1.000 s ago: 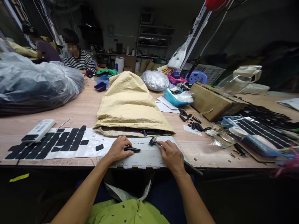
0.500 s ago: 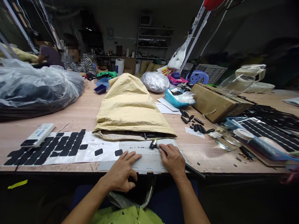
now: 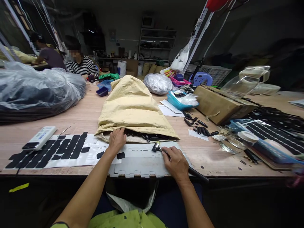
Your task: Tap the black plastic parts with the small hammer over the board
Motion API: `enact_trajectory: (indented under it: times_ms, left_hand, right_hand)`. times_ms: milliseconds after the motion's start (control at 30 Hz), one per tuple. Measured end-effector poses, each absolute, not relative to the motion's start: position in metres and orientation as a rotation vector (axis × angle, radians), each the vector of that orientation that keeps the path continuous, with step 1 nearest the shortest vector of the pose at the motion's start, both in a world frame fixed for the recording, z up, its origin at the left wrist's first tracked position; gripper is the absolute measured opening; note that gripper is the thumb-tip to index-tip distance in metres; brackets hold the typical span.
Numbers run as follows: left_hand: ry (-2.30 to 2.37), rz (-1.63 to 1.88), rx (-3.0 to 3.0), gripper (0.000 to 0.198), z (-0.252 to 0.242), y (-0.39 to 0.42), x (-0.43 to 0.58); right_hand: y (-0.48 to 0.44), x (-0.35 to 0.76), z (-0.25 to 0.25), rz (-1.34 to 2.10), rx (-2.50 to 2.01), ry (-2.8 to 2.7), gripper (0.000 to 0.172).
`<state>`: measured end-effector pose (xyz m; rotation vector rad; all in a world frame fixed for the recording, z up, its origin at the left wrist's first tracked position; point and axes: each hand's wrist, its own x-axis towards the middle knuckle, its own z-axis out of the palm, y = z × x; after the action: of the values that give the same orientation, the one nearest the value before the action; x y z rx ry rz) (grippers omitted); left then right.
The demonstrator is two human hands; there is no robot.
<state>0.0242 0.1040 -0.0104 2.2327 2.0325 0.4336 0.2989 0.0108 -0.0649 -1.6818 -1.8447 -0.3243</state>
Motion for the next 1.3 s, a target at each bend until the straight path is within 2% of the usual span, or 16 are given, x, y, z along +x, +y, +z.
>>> enact_trajectory:
  times_ms: [167, 400, 500, 633, 767, 1033, 1133, 1300]
  left_hand:
    - [2.103, 0.509, 2.112, 0.026, -0.006, 0.124, 0.042]
    - [2.120, 0.379, 2.042, 0.021, -0.003, 0.128, 0.050]
    - [2.006, 0.430, 2.061, 0.018, 0.000, 0.113, 0.034]
    - [1.682, 0.648, 2.119, 0.024, 0.000, 0.080, 0.010]
    - [1.387, 0.645, 2.074, 0.025, -0.010, 0.054, 0.003]
    - [1.418, 0.608, 2.184, 0.021, -0.029, 0.049, 0.015]
    - [1.404, 0.607, 2.166, 0.022, -0.028, 0.049, 0.014]
    - [1.405, 0.619, 2.137, 0.023, -0.028, 0.049, 0.013]
  right_hand:
    - [0.011, 0.300, -0.065, -0.315, -1.693, -1.851, 0.018]
    - [0.011, 0.299, -0.064, -0.296, -1.694, -1.849, 0.020]
    - [0.011, 0.299, -0.063, -0.286, -1.711, -1.836, 0.020]
    - [0.011, 0.298, -0.063, -0.282, -1.720, -1.835, 0.019]
    - [0.011, 0.299, -0.065, -0.290, -1.712, -1.822, 0.019]
    - [0.007, 0.294, -0.053, -0.266, -1.627, -1.869, 0.025]
    - [-0.002, 0.270, -0.040, -0.163, -1.516, -1.755, 0.026]
    - [-0.016, 0.225, -0.033, 0.195, -1.294, -1.782, 0.029]
